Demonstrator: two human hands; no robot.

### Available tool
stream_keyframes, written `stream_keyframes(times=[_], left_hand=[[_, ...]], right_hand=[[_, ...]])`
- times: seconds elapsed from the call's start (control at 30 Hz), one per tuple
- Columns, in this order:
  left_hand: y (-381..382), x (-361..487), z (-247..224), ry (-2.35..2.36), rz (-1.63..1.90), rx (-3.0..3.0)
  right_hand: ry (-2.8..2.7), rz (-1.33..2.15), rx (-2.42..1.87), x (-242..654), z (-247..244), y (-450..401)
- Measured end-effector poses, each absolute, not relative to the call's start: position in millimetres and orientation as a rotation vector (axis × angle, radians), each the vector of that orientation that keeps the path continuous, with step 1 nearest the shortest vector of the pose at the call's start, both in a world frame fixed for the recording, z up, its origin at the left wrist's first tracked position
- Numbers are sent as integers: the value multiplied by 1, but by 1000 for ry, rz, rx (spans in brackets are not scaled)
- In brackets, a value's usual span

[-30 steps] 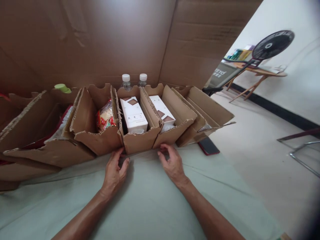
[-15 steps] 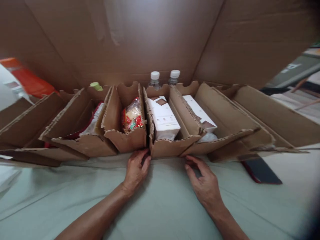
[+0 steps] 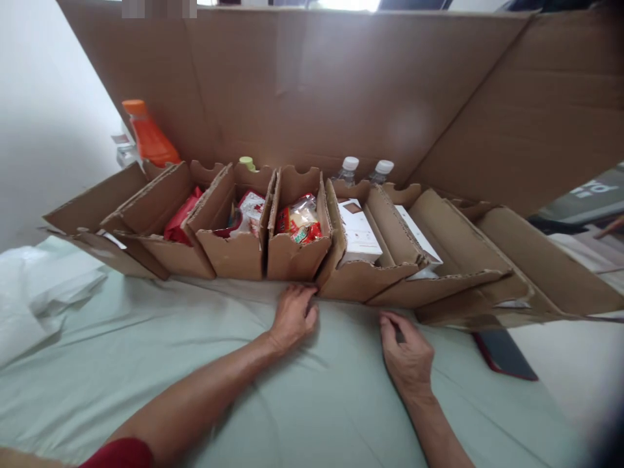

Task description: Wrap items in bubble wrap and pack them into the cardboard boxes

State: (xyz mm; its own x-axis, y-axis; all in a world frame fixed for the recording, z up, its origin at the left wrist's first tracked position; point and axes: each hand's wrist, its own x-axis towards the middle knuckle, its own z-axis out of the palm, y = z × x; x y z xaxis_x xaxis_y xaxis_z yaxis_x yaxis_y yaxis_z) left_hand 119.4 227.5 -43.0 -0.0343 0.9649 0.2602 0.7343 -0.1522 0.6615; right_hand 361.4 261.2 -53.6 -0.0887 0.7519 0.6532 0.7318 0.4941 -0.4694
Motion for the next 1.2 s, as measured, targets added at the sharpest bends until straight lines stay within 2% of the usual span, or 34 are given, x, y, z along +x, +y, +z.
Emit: stream_keyframes(times=[0.1,0.2,0.37,0.5,0.67,0.8,1.07,1.2], left_hand=[[180,109,-39,1632,858,2127],[118,92,-40,1498,591,2348],[37,63,-44,1493,460,2375],[17,52,-48,1497,576,2323],[15,48,-53,1519,832,2193],[16,50,-57,1527,945,2138],[20,50,-59,1527,1113,2123],[19,46,-61,1514,1292,2032]], right_hand=[[-1833,5,-1117,331,-30,234],[-1898,181,-1012,280,8,215],[-2038,409,-1137,198,68,243],[-2133,318,-1296,167,84,268],[-2133,257,-1253,179,89,225],[-2111,325,-1269,190,98,197],[-2091,459,-1301,156,92,236],[-2106,487,-1215,182,90,195]])
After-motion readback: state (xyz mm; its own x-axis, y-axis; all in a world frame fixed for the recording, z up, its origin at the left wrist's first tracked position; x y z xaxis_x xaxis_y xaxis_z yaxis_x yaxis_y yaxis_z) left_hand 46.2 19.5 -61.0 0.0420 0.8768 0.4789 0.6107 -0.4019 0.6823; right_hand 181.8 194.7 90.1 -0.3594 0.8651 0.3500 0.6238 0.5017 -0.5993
